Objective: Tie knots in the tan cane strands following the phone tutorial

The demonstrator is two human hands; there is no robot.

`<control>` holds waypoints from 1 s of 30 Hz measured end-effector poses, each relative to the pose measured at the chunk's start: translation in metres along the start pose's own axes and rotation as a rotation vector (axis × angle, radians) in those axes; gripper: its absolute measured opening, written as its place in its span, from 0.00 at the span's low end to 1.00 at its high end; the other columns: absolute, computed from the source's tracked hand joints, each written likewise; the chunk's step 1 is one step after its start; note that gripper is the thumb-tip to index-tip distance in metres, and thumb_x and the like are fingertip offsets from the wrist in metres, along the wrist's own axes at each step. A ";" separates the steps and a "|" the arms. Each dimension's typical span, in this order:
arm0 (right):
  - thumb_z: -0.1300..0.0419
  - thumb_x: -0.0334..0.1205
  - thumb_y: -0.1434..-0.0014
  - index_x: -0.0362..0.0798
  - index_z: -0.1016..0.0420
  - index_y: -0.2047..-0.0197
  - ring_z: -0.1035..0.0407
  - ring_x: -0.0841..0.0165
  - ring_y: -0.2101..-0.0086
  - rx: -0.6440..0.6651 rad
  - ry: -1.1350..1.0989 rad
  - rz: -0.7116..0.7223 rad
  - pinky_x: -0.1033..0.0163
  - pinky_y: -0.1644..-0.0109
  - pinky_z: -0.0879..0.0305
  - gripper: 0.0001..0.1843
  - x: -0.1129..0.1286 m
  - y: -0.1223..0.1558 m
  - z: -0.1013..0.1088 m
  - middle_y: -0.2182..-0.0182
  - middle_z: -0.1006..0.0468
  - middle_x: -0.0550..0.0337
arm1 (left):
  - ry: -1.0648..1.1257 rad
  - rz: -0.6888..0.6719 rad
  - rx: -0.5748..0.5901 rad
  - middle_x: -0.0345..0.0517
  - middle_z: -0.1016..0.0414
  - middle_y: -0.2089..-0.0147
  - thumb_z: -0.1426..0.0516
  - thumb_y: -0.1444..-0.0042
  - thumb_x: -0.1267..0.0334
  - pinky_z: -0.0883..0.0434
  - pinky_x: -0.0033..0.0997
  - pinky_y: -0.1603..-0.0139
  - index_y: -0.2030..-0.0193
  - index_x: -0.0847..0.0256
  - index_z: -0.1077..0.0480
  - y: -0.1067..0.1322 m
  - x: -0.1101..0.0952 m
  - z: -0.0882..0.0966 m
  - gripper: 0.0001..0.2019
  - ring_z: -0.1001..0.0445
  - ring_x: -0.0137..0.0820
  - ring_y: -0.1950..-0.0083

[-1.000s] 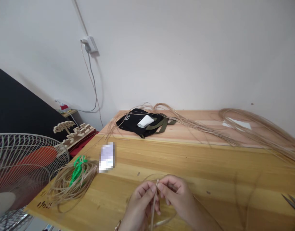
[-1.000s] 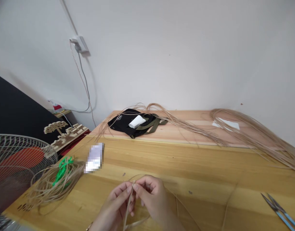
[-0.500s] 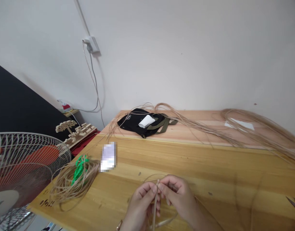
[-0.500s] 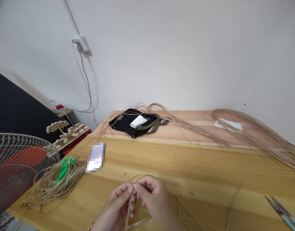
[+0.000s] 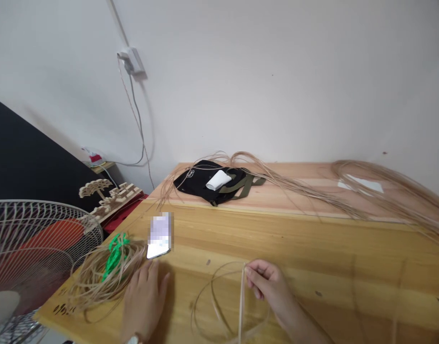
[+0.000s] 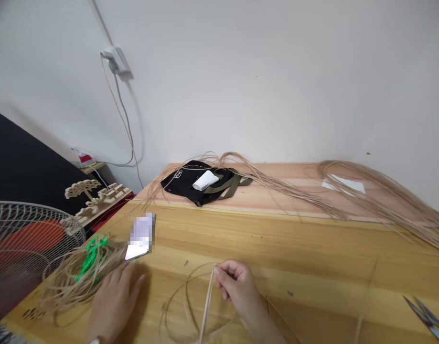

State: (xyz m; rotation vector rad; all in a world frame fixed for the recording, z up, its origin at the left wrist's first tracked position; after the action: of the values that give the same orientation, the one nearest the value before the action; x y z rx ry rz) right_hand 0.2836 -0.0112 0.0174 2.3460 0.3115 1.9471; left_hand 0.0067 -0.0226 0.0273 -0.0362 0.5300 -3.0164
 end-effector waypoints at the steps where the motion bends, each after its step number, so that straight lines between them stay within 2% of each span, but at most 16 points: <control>1: 0.40 0.52 0.56 0.42 0.32 0.76 0.47 0.80 0.88 -0.003 0.001 0.000 0.72 0.85 0.54 0.19 -0.001 0.000 0.000 0.85 0.34 0.66 | -0.025 -0.021 0.004 0.60 0.34 0.52 0.55 0.47 0.56 0.39 0.42 0.51 0.55 0.70 0.34 -0.001 0.005 -0.004 0.21 0.37 0.45 0.51; 4: 0.40 0.53 0.56 0.43 0.32 0.76 0.47 0.80 0.88 -0.019 0.015 -0.017 0.72 0.85 0.54 0.19 -0.003 -0.001 0.002 0.85 0.34 0.66 | -0.048 -0.061 -0.002 0.58 0.34 0.50 0.54 0.47 0.54 0.40 0.42 0.50 0.52 0.69 0.35 -0.002 0.009 -0.012 0.22 0.38 0.44 0.48; 10: 0.40 0.51 0.56 0.43 0.32 0.78 0.48 0.81 0.87 -0.041 0.016 -0.034 0.72 0.84 0.53 0.18 -0.001 -0.003 0.006 0.85 0.35 0.66 | -0.067 -0.064 0.010 0.55 0.35 0.48 0.55 0.46 0.53 0.42 0.41 0.48 0.50 0.66 0.37 -0.007 0.003 -0.017 0.22 0.39 0.42 0.46; 17: 0.40 0.52 0.55 0.43 0.33 0.77 0.48 0.80 0.87 -0.063 0.027 -0.058 0.72 0.84 0.54 0.18 -0.004 -0.003 0.008 0.85 0.35 0.66 | -0.069 -0.042 0.040 0.56 0.36 0.47 0.56 0.45 0.52 0.42 0.42 0.49 0.47 0.68 0.40 -0.020 0.005 -0.024 0.25 0.42 0.45 0.44; 30: 0.40 0.54 0.57 0.43 0.32 0.77 0.48 0.81 0.88 -0.104 0.037 -0.081 0.73 0.84 0.54 0.20 -0.009 -0.005 0.011 0.86 0.35 0.67 | -0.080 -0.023 0.009 0.55 0.36 0.48 0.54 0.46 0.54 0.41 0.41 0.50 0.49 0.68 0.38 -0.025 0.006 -0.023 0.23 0.41 0.44 0.45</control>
State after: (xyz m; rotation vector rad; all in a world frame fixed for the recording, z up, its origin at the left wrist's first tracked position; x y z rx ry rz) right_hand 0.2919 -0.0079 0.0059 2.2003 0.2953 1.9231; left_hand -0.0021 0.0082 0.0146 -0.1634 0.5117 -3.0242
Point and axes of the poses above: each hand's wrist, its own y-axis away from the middle knuckle, its own z-axis out of the back of the hand, x = y × z, the point moved 2 cm from there along -y, towards the middle knuckle
